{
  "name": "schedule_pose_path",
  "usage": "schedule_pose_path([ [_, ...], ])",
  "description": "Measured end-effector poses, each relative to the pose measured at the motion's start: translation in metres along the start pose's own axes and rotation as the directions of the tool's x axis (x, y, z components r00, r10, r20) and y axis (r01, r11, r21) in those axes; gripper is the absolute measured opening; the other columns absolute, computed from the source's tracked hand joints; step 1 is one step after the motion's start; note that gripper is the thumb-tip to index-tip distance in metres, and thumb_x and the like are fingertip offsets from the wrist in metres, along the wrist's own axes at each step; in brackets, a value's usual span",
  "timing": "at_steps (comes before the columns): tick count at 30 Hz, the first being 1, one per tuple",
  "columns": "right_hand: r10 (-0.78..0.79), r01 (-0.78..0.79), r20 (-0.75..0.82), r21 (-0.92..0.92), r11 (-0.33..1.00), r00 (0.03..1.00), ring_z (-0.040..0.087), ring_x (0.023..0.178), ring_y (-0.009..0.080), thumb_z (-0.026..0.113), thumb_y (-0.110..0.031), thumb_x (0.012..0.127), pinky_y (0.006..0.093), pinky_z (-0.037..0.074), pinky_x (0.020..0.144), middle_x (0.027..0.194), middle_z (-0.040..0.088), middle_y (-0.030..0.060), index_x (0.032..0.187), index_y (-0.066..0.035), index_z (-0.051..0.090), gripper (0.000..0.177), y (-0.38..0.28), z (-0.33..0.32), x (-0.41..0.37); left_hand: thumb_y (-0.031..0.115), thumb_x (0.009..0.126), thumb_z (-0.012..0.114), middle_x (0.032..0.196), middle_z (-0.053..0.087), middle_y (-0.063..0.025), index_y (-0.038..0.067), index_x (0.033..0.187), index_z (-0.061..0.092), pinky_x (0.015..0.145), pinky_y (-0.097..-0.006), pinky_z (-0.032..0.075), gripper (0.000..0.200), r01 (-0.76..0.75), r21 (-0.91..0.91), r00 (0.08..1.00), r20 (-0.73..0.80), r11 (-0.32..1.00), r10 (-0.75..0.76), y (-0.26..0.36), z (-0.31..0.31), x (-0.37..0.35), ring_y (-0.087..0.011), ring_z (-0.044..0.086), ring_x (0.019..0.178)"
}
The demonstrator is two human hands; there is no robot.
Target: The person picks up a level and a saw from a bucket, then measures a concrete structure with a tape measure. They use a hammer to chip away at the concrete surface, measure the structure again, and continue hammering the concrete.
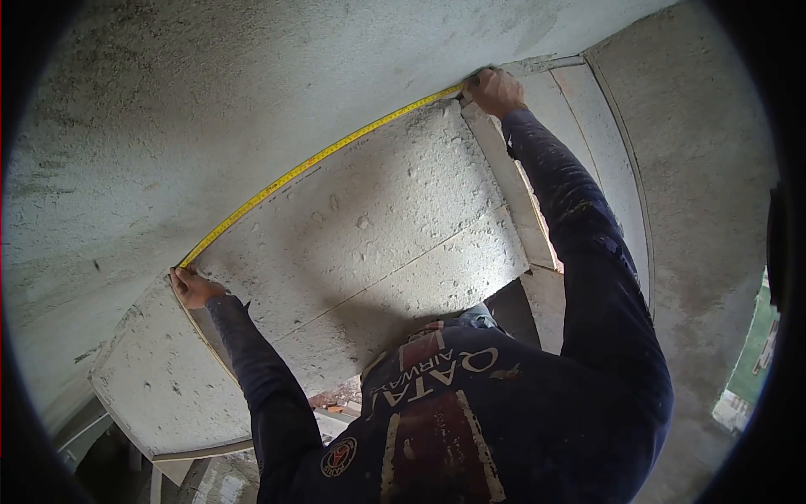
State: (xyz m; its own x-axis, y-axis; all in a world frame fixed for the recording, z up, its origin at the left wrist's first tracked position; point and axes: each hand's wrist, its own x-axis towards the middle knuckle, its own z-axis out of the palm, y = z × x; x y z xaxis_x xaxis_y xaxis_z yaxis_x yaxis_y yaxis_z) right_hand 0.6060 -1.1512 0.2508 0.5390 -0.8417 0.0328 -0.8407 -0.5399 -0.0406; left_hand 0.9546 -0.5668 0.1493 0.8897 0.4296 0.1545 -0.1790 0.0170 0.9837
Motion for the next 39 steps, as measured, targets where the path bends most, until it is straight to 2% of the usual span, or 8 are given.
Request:
schedule_pose_path([
  [4, 0.008, -0.008, 0.004, -0.013, 1.0, 1.0, 0.065, 0.106, 0.0392, 0.064, -0.046, 0.086, 0.0525, 0.049, 0.094, 0.108, 0.07, 0.0179, 0.105, -0.013, 0.072, 0.04, -0.002, -0.003, -0.002, 0.006, 0.098, 0.061, 0.107, 0.069, -0.0127, -0.006, 0.12, 0.064, 0.074, -0.0249, 0.057, 0.025, 0.002, -0.023, 1.0, 0.002, 1.0, -0.002, -0.004, -0.001, 0.002, -0.0176, 0.067, 0.087],
  [6, -0.026, 0.024, -0.065, -0.026, 0.999, 0.998, 0.069, 0.096, 0.0396, 0.062, -0.04, 0.085, 0.0489, 0.054, 0.088, 0.101, 0.071, 0.0189, 0.103, -0.012, 0.074, 0.036, -0.003, -0.005, -0.004, 0.006, 0.098, 0.061, 0.107, 0.069, -0.0128, -0.006, 0.12, 0.064, 0.074, -0.0249, 0.057, 0.025, -0.002, -0.038, 1.0, 0.008, 0.999, 0.002, -0.005, -0.002, 0.003, -0.0175, 0.067, 0.087],
  [10, -0.026, 0.024, -0.062, -0.035, 0.999, 0.998, 0.068, 0.096, 0.0394, 0.062, -0.04, 0.085, 0.0489, 0.054, 0.088, 0.101, 0.072, 0.0187, 0.103, -0.012, 0.074, 0.035, -0.004, -0.007, -0.003, 0.006, 0.098, 0.061, 0.107, 0.069, -0.0126, -0.005, 0.12, 0.064, 0.075, -0.0254, 0.057, 0.025, 0.012, -0.035, 1.0, 0.012, 0.999, -0.011, -0.006, -0.003, 0.004, -0.0176, 0.068, 0.088],
  [12, 0.0, 0.001, 0.025, -0.004, 1.0, 1.0, 0.066, 0.106, 0.0383, 0.064, -0.046, 0.086, 0.0497, 0.05, 0.094, 0.107, 0.071, 0.0179, 0.105, -0.012, 0.074, 0.04, -0.004, -0.007, 0.0, 0.006, 0.098, 0.061, 0.107, 0.069, -0.0125, -0.005, 0.12, 0.064, 0.075, -0.0257, 0.058, 0.025, 0.021, -0.045, 1.0, 0.008, 0.999, -0.02, -0.006, -0.004, 0.005, -0.0177, 0.068, 0.088],
  [16, 0.0, 0.0, -0.004, -0.02, 1.0, 1.0, 0.067, 0.106, 0.0378, 0.063, -0.045, 0.086, 0.0492, 0.051, 0.093, 0.108, 0.071, 0.0181, 0.105, -0.012, 0.074, 0.04, -0.003, -0.005, -0.001, 0.006, 0.098, 0.062, 0.109, 0.069, -0.0125, -0.005, 0.121, 0.063, 0.076, -0.026, 0.058, 0.026, 0.009, -0.037, 1.0, 0.013, 0.999, -0.008, -0.005, -0.003, 0.002, -0.0183, 0.068, 0.089],
  [18, -0.015, 0.015, -0.042, -0.02, 1.0, 0.999, 0.068, 0.097, 0.0394, 0.062, -0.039, 0.085, 0.0486, 0.054, 0.087, 0.102, 0.071, 0.018, 0.102, -0.012, 0.074, 0.033, -0.004, -0.007, -0.003, 0.006, 0.098, 0.062, 0.109, 0.068, -0.0126, -0.005, 0.121, 0.063, 0.075, -0.026, 0.058, 0.026, 0.017, -0.039, 1.0, 0.006, 0.999, -0.017, -0.006, -0.003, 0.002, -0.0184, 0.068, 0.089],
  [27, -0.031, 0.029, -0.069, -0.041, 0.999, 0.997, 0.068, 0.098, 0.0395, 0.062, -0.04, 0.085, 0.0492, 0.053, 0.089, 0.102, 0.072, 0.0183, 0.104, -0.012, 0.074, 0.035, -0.002, -0.003, -0.002, 0.007, 0.099, 0.061, 0.109, 0.068, -0.0128, -0.006, 0.123, 0.063, 0.076, -0.0254, 0.058, 0.028, 0.017, -0.023, 1.0, 0.015, 1.0, -0.017, -0.004, -0.002, 0.0, -0.0177, 0.067, 0.089],
  [39, 0.019, -0.018, 0.044, -0.018, 1.0, 0.999, 0.067, 0.104, 0.0384, 0.062, -0.043, 0.086, 0.048, 0.051, 0.094, 0.107, 0.071, 0.0195, 0.107, -0.011, 0.074, 0.041, -0.008, -0.016, -0.005, 0.008, 0.098, 0.062, 0.108, 0.069, -0.0118, -0.005, 0.123, 0.063, 0.075, -0.0253, 0.056, 0.028, 0.032, -0.031, 0.999, -0.013, 0.999, -0.033, -0.005, -0.002, 0.001, -0.0173, 0.066, 0.087],
])
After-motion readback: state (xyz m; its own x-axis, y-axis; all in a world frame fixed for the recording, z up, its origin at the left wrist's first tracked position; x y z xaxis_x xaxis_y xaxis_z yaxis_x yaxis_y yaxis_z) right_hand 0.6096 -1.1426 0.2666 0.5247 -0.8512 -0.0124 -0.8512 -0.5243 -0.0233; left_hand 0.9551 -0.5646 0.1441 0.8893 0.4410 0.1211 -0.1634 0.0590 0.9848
